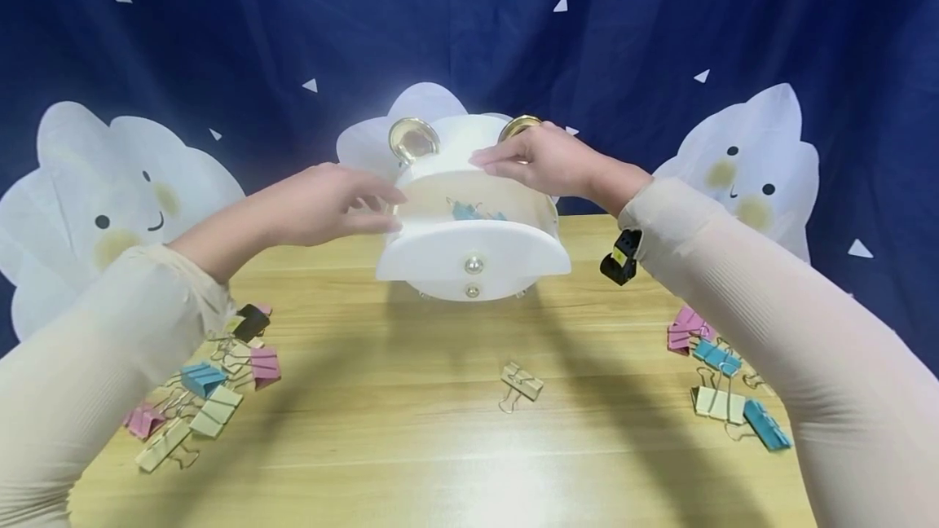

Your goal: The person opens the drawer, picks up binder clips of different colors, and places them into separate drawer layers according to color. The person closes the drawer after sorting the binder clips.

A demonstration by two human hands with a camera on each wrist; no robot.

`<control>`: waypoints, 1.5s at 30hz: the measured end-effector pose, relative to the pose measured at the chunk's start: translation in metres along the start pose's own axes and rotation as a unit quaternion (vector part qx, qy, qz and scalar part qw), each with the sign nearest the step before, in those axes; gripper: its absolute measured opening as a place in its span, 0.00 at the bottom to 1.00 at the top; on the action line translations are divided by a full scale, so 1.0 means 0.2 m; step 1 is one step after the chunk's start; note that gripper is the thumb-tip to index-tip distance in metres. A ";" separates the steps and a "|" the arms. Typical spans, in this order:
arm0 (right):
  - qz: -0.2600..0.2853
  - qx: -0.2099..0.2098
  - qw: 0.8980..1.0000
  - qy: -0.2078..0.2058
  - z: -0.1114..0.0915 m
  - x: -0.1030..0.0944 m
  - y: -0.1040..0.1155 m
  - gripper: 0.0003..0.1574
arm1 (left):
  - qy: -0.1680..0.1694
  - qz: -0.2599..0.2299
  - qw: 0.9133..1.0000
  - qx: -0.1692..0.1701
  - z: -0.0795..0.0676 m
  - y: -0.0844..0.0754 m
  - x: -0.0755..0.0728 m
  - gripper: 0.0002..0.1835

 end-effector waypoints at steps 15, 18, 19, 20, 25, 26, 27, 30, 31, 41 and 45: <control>-0.002 -0.002 1.000 -0.009 -0.02 -0.01 -0.01 0.18 | 0.008 0.019 0.998 -0.060 -0.29 0.25 0.06 0.25; 0.004 0.002 1.000 -0.008 -0.03 -0.01 -0.01 0.19 | 0.020 0.025 0.997 -0.075 -0.34 0.31 0.11 0.26; 0.006 0.005 1.000 -0.008 -0.03 -0.01 -0.01 0.19 | 0.022 0.029 0.996 -0.076 -0.36 0.33 0.12 0.27; 0.009 0.006 1.000 -0.007 -0.03 0.00 -0.01 0.19 | 0.024 0.032 0.996 -0.082 -0.38 0.36 0.14 0.27; 0.013 0.002 1.000 -0.008 -0.04 0.00 -0.01 0.19 | 0.024 0.043 0.993 -0.112 -0.49 0.48 0.20 0.27; 0.012 0.000 1.000 -0.009 -0.03 0.00 -0.01 0.19 | 0.025 0.042 0.992 -0.120 -0.51 0.50 0.21 0.28; 0.012 0.000 1.000 -0.010 -0.03 0.00 -0.01 0.19 | 0.026 0.043 0.991 -0.126 -0.53 0.53 0.22 0.28; 0.014 -0.002 1.000 -0.013 -0.03 -0.01 -0.01 0.19 | 0.028 0.042 0.989 -0.140 -0.58 0.61 0.28 0.28; 0.013 -0.002 1.000 -0.013 -0.03 0.00 -0.01 0.19 | 0.031 0.042 0.988 -0.143 -0.60 0.64 0.30 0.27; 0.008 -0.023 1.000 -0.014 -0.01 0.00 0.03 0.18 | 0.078 0.018 0.979 -0.186 -0.85 0.84 0.48 0.31; 0.010 -0.024 1.000 -0.016 0.01 -0.01 0.04 0.18 | 0.084 0.014 0.977 -0.196 -0.92 0.90 0.52 0.32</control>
Point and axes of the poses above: each hand's wrist, its own z-axis towards the middle knuckle, its own x-axis out of the palm, y = z × x, the point moved 8 cm from there along z, towards the middle knuckle, and after that the axes turned 7 degrees about -x, right-handed, at the moved point
